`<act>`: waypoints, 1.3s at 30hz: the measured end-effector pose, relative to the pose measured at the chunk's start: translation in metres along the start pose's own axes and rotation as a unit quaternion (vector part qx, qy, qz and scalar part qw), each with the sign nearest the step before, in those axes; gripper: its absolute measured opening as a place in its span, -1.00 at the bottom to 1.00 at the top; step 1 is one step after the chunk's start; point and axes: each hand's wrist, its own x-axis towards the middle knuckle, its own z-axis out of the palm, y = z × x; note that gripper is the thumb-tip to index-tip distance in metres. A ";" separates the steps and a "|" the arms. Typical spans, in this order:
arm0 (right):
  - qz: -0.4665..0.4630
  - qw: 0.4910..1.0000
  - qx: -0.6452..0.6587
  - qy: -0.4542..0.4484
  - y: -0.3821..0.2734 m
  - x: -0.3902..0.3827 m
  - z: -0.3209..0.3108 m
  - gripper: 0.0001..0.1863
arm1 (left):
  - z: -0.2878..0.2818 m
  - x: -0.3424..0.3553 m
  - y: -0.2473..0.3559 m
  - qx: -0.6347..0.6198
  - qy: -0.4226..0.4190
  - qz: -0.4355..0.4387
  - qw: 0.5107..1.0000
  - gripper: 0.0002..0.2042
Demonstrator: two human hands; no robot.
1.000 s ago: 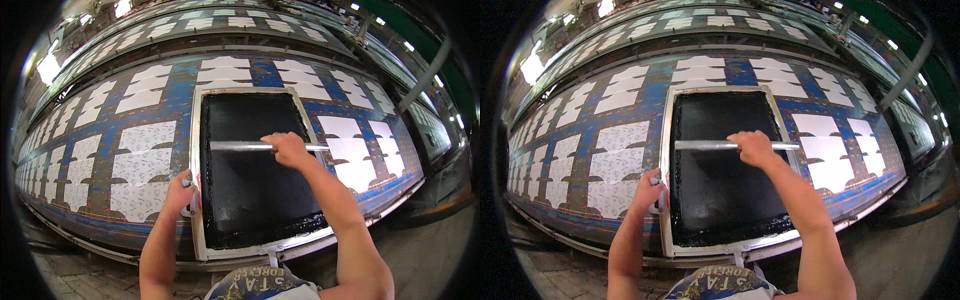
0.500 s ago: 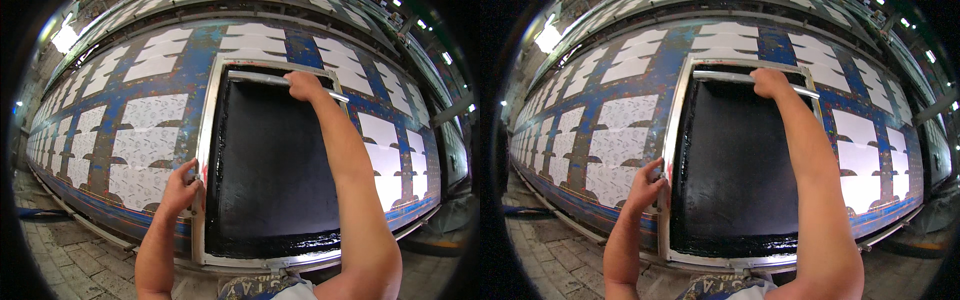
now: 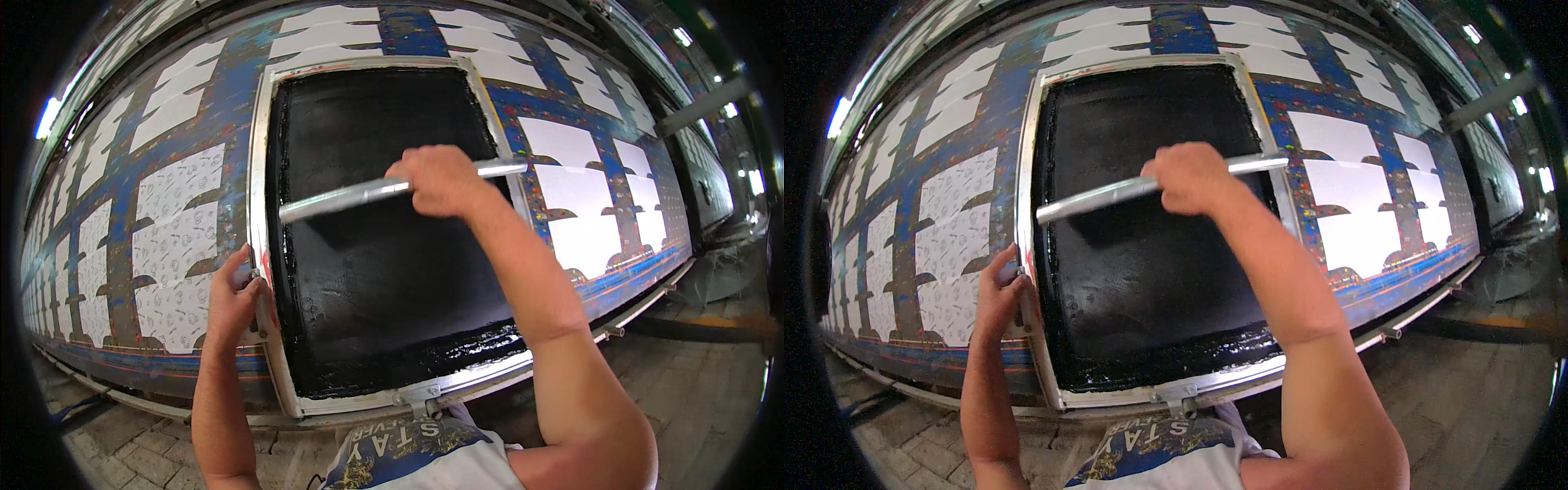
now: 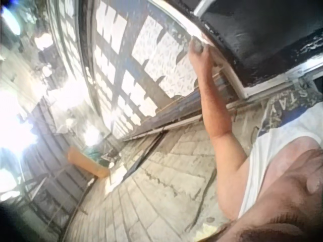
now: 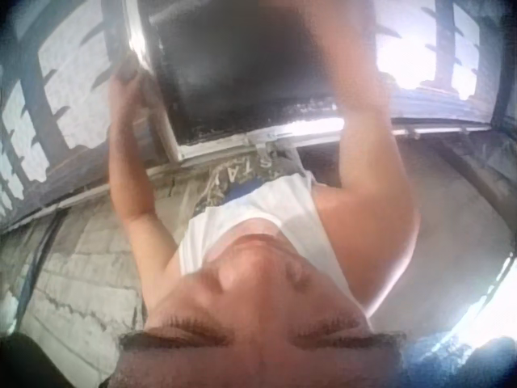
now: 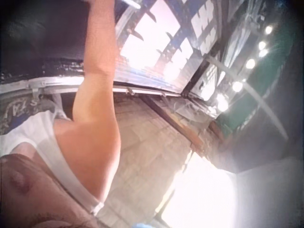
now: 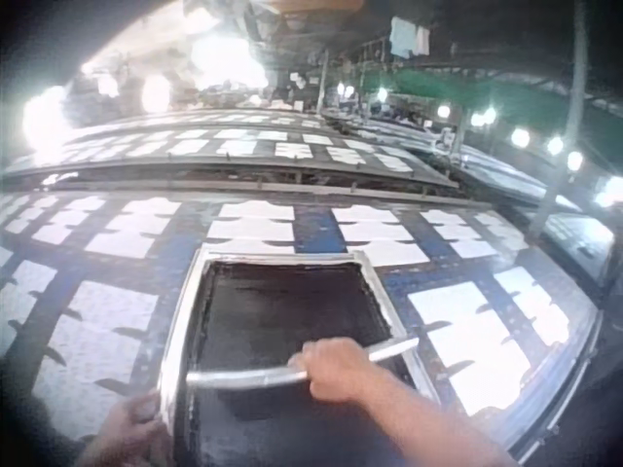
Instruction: The person repeatedly uses a squeegee to spread black ink across a screen printing frame placed over a conveyor belt with white paper sheets. The person moves the squeegee back and forth to distribute the ink evenly. At the end, the person lifts a printed paper sheet from the belt.
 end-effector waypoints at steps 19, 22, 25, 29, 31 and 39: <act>0.018 1.000 0.022 0.000 -0.167 -0.227 0.019 -0.53 | 0.001 0.008 -0.014 -0.013 0.007 0.057 0.998 -0.35; 0.024 0.999 0.037 -0.008 -0.184 -0.245 0.017 -0.48 | -0.001 0.011 -0.018 -0.016 0.005 0.068 0.998 -0.35; 0.020 1.000 0.018 -0.010 -0.190 -0.251 0.018 -0.43 | 0.001 0.017 -0.024 -0.024 0.009 0.076 0.997 -0.34; 0.024 0.999 0.029 -0.028 -0.186 -0.244 0.012 -0.46 | 0.001 0.020 -0.030 0.040 0.029 0.114 0.992 -0.34; 0.032 0.998 0.060 -0.017 -0.183 -0.241 0.006 -0.48 | 0.001 0.020 -0.030 0.030 0.032 0.124 0.991 -0.34; 0.041 0.998 0.036 -0.044 -0.212 -0.257 0.008 -0.48 | -0.001 0.019 -0.024 0.052 0.023 0.101 0.993 -0.34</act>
